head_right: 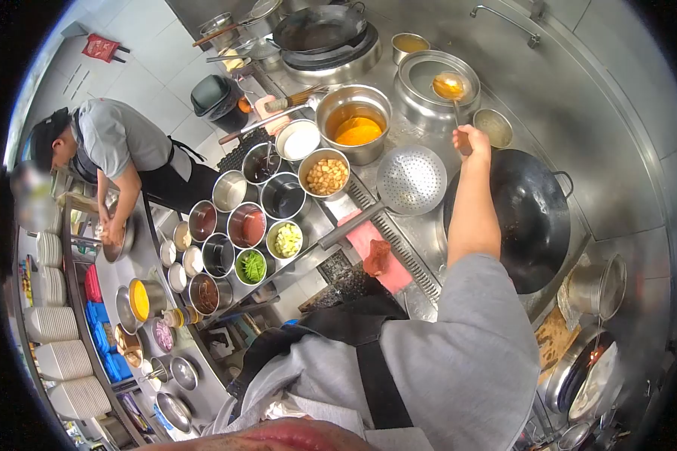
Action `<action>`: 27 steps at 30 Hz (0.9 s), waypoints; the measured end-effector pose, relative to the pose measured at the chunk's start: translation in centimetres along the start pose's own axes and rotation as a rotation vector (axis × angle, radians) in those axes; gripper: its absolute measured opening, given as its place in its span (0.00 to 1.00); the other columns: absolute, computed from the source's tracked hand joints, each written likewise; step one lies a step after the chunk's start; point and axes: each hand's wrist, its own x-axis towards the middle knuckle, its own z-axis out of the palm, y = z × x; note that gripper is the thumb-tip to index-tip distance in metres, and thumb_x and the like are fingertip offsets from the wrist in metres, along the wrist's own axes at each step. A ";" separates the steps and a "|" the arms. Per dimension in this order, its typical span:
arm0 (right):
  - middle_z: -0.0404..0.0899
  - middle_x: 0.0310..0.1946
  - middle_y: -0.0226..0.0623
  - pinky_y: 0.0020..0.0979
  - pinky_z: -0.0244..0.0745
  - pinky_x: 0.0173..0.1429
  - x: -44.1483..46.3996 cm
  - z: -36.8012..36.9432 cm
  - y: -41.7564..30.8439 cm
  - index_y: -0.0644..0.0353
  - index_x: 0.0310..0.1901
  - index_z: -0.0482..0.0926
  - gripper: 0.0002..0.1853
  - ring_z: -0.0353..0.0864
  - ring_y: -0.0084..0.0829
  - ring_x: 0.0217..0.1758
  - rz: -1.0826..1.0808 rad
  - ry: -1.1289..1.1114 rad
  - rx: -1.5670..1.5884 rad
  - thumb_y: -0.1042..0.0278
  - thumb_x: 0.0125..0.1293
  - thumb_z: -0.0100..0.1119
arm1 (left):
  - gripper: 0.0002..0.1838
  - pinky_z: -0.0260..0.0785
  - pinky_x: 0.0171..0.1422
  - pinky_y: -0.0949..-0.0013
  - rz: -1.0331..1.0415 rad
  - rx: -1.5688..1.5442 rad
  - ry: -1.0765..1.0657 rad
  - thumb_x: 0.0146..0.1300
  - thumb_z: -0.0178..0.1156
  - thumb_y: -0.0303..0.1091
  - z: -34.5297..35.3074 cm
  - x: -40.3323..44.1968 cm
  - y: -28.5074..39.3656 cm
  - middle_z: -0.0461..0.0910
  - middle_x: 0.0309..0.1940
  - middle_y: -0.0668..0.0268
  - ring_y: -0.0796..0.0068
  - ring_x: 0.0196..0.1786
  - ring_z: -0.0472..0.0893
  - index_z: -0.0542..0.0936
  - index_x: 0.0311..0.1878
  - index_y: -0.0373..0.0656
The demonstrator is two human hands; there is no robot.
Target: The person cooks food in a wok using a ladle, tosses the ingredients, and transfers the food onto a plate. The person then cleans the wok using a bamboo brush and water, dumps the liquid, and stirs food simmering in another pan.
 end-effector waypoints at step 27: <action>0.78 0.25 0.40 0.30 0.69 0.19 -33.3 -17.0 0.5 0.71 0.43 0.75 0.15 0.76 0.29 0.17 -0.269 0.381 -0.834 0.73 0.53 0.57 | 0.07 0.71 0.24 0.61 -0.071 -0.699 -0.140 0.62 0.48 0.33 -3.8 15.9 4.8 0.76 0.24 0.62 0.64 0.26 0.81 0.75 0.36 0.45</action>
